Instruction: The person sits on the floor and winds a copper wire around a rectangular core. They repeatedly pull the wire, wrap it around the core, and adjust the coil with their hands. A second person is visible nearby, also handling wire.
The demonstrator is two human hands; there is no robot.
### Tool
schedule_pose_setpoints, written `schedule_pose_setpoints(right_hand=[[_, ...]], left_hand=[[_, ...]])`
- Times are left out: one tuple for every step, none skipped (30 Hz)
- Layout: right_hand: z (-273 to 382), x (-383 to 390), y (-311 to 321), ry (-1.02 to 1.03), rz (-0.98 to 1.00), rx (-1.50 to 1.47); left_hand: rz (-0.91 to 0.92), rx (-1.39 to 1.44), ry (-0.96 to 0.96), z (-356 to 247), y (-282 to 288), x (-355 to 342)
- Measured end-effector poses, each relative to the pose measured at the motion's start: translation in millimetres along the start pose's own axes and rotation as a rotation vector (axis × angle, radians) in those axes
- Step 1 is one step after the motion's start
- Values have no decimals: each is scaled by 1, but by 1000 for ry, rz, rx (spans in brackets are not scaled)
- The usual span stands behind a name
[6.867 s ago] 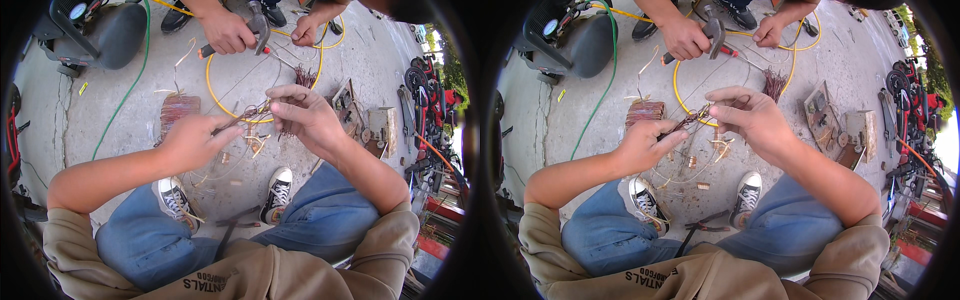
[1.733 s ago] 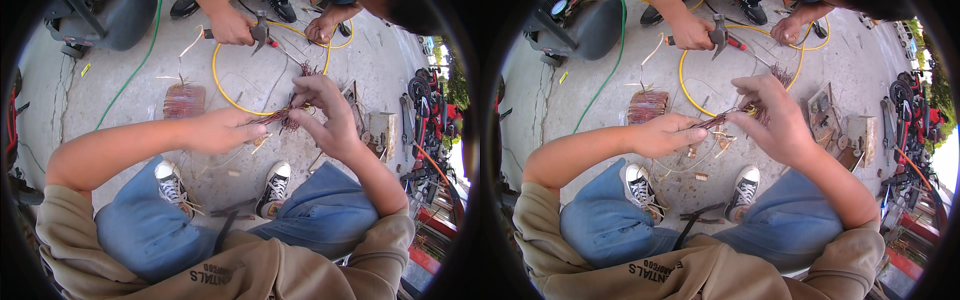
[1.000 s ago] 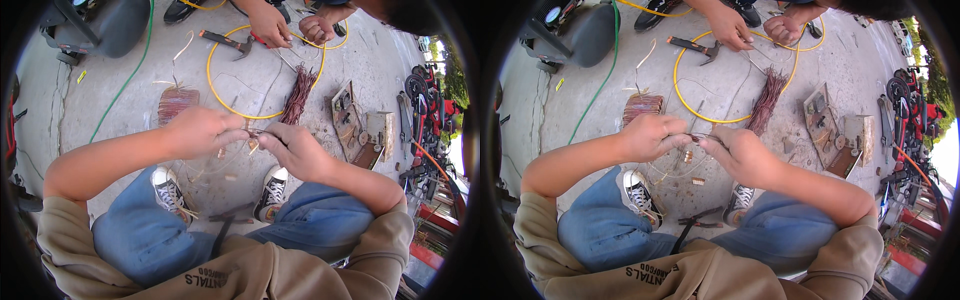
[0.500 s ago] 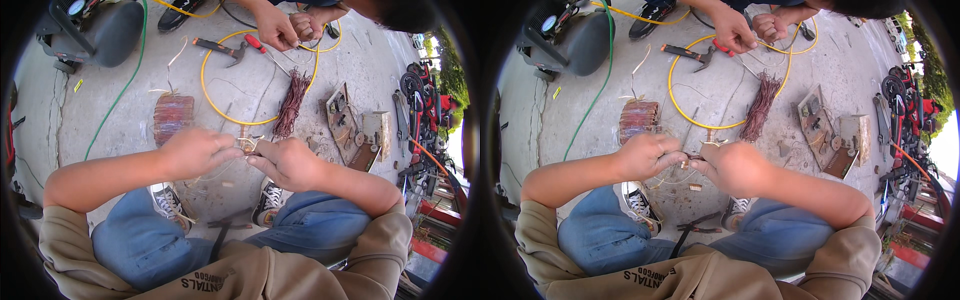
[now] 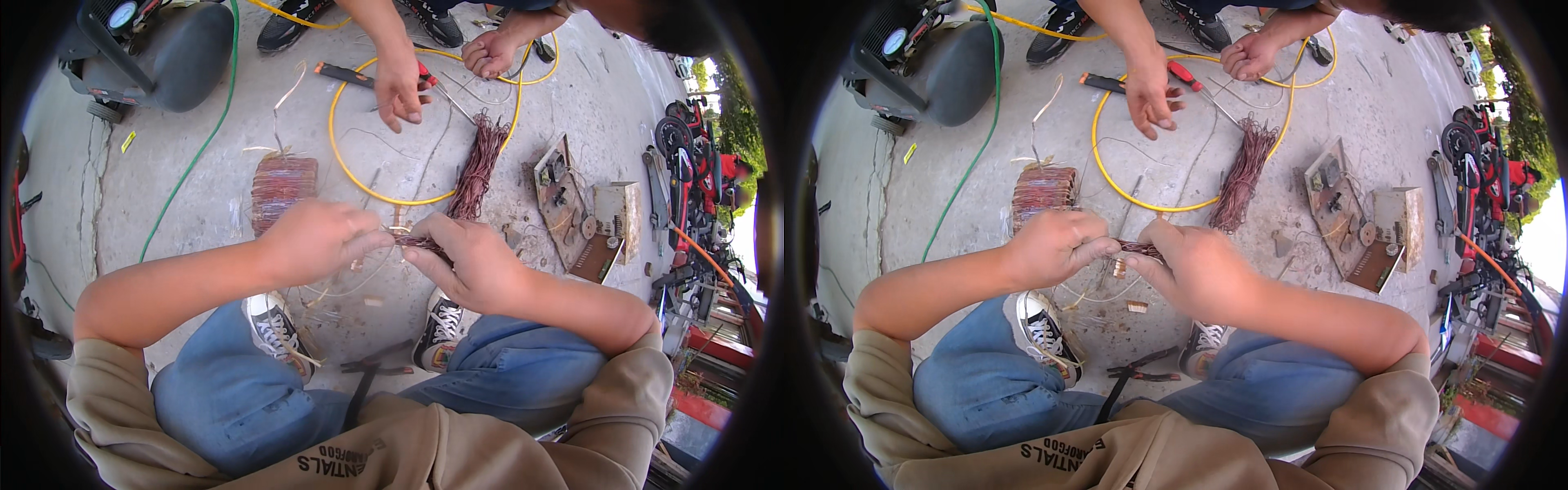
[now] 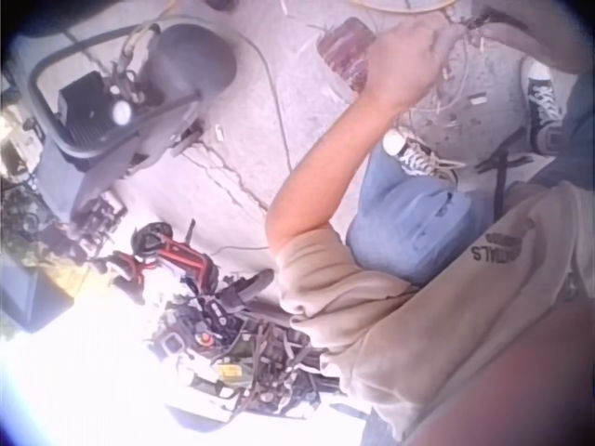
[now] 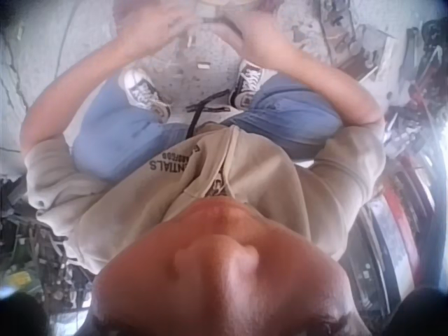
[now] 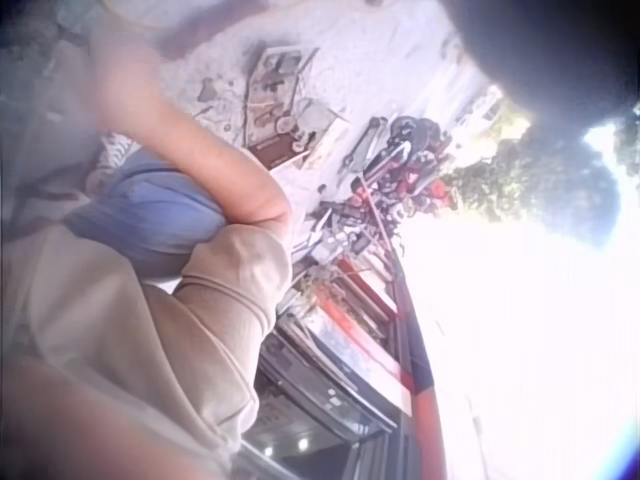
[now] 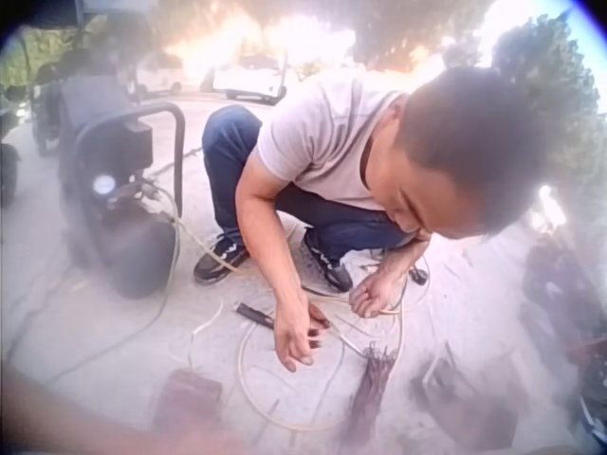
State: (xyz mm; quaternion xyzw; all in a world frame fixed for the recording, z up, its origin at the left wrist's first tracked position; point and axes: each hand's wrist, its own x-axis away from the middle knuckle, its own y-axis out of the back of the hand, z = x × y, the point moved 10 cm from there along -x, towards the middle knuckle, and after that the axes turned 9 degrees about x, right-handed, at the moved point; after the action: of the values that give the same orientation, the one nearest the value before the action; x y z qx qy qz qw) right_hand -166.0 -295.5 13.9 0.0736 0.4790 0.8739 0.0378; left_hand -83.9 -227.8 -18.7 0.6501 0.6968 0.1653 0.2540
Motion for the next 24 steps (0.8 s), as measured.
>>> schedule_pose_setpoints(right_hand=[[13,1,10,137,-104,175],[17,1,10,169,-89,253],[22,2,12,201,-73,331],[26,2,12,235,-58,408],[29,3,13,272,-70,441],[32,3,14,309,-82,474],[36,3,15,348,-94,506],[39,2,17,369,-90,521],[44,1,21,391,-86,536],[48,1,24,408,-81,552],[53,4,27,451,-99,550],[58,6,30,494,-118,546],[62,9,32,536,-137,543],[61,9,31,540,-127,553],[60,9,29,544,-116,564],[58,8,26,548,-105,574],[54,8,23,534,-74,566],[50,8,21,520,-43,557],[46,7,18,511,-13,548],[44,7,17,498,-3,508],[44,7,17,485,6,468],[42,8,15,467,16,429],[39,8,13,438,24,407],[35,9,11,410,31,386]], left_hand=[[15,64,50,4,-2,-1],[41,121,68,4,-4,-1],[68,177,85,5,-6,-1],[94,232,103,5,-9,-1],[104,268,124,6,-11,0],[115,305,145,7,-15,1],[123,341,167,9,-18,3],[147,433,217,14,-23,6],[170,525,266,20,-30,9],[195,619,312,21,-33,9],[279,663,413,25,-40,13],[362,705,514,29,-43,18],[448,744,615,29,-45,22],[480,764,675,30,-44,25],[512,784,734,31,-43,29],[544,804,795,34,-44,35],[544,794,765,33,-44,34],[544,784,735,33,-45,33],[540,774,707,34,-45,33],[497,721,633,33,-43,29],[454,667,559,32,-43,28],[415,613,483,30,-43,25],[374,594,443,30,-44,25],[333,575,404,30,-44,26]])
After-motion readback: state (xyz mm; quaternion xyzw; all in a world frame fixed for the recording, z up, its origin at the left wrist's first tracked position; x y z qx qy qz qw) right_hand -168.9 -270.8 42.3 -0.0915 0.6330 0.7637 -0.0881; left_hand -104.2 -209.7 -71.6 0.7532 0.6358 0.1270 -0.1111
